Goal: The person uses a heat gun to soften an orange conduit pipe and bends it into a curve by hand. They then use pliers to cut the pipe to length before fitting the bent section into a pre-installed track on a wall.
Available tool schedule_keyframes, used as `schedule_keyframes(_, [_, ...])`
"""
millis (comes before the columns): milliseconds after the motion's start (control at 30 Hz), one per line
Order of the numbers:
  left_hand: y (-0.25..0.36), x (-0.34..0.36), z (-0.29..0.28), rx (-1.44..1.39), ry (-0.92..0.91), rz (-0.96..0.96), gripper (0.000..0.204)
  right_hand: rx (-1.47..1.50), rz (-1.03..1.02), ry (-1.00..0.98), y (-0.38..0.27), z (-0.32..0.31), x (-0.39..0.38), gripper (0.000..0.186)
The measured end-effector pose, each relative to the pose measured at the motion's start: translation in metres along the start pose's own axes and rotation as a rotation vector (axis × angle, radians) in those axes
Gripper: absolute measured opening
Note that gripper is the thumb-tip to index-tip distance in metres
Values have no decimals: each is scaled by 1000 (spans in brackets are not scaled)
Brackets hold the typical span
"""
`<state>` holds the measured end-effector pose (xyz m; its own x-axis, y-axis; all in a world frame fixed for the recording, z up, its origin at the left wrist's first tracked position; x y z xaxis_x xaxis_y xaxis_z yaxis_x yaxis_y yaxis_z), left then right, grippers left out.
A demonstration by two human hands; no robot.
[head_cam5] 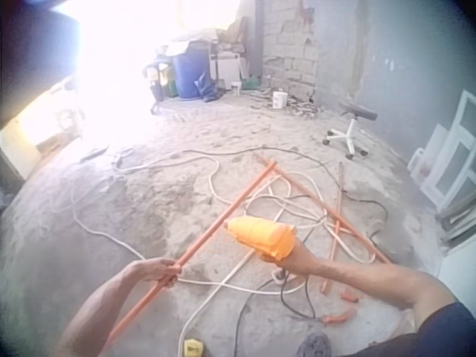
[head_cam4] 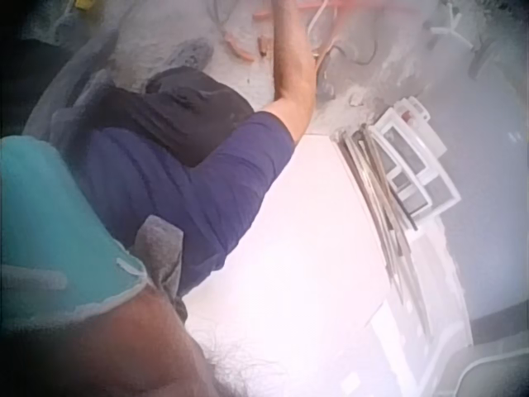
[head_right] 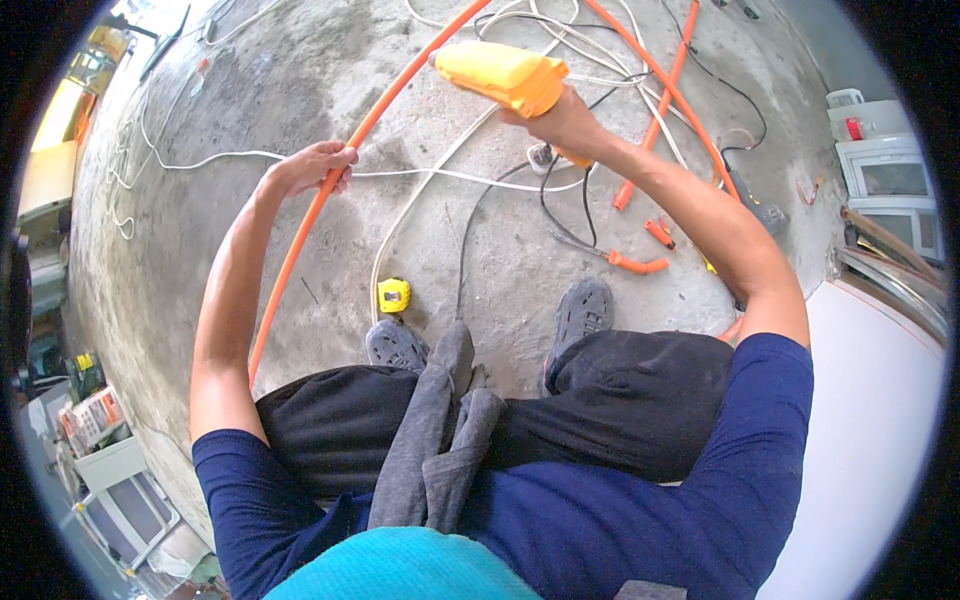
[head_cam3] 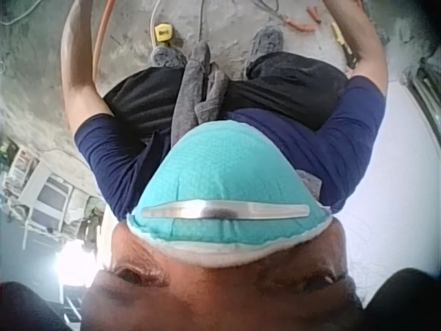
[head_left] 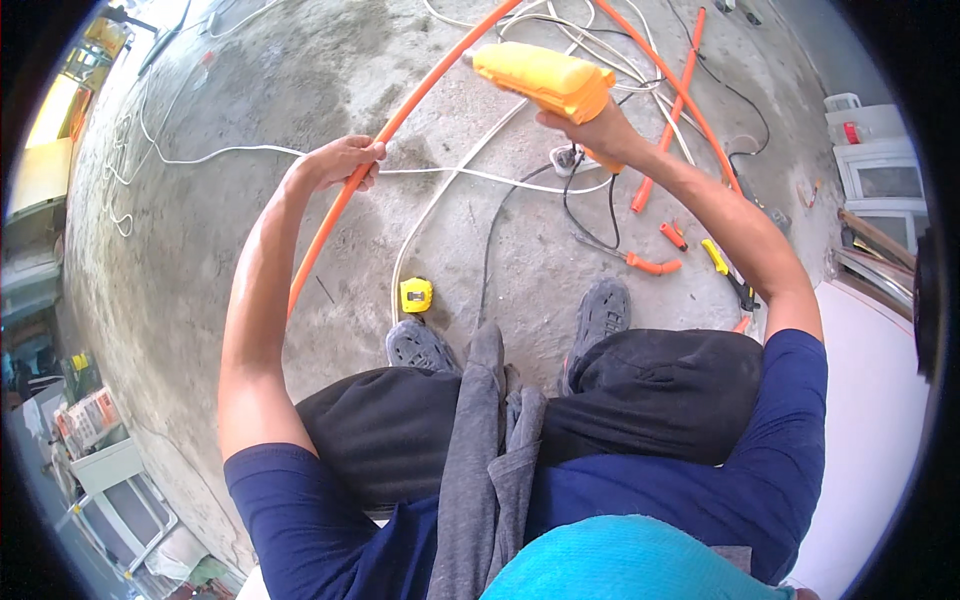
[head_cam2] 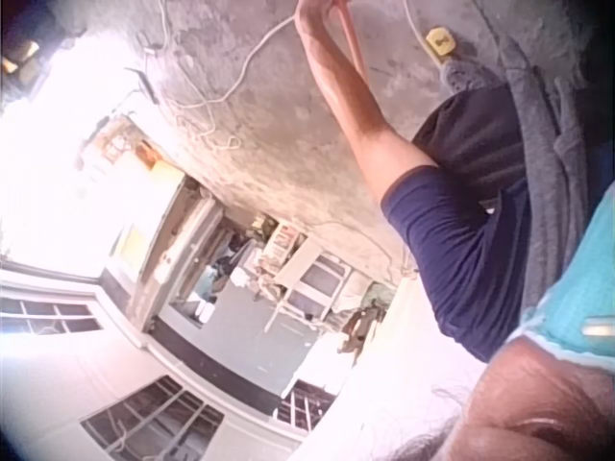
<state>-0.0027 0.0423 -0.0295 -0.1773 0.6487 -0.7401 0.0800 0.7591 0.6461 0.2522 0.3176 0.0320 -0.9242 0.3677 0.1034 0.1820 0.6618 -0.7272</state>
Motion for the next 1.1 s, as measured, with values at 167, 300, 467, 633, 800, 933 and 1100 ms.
schedule_keyframes(167, [-3,0,-1,-12,5,-19,34,118,116,58,26,-29,11,45])
schedule_keyframes(300, [-4,4,-1,-16,-13,-7,34,103,182,91,50,-51,22,46])
schedule_keyframes(467, [-8,7,-3,11,3,-4,32,109,175,176,55,-66,40,40])
schedule_keyframes(633, [-5,7,-2,15,6,-8,33,139,289,107,63,-55,41,38])
schedule_keyframes(800, [-7,5,-1,30,2,-25,33,154,163,54,37,-23,22,39])
schedule_keyframes(933, [-4,6,0,42,10,-28,33,141,44,-14,20,3,14,46])
schedule_keyframes(1100, [-8,4,-1,30,-21,-6,33,110,-58,-70,-13,28,5,46])
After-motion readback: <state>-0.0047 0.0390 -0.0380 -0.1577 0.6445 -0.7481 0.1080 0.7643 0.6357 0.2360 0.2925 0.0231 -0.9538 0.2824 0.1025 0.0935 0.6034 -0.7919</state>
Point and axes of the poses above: each hand's wrist, its own x-axis towards the middle knuckle, its own z-axis out of the palm, y = z × x, the point moved 7 cm from there along x, towards the middle knuckle, and after that the axes turned 2 degrees about -z, right-handed, at the moved point
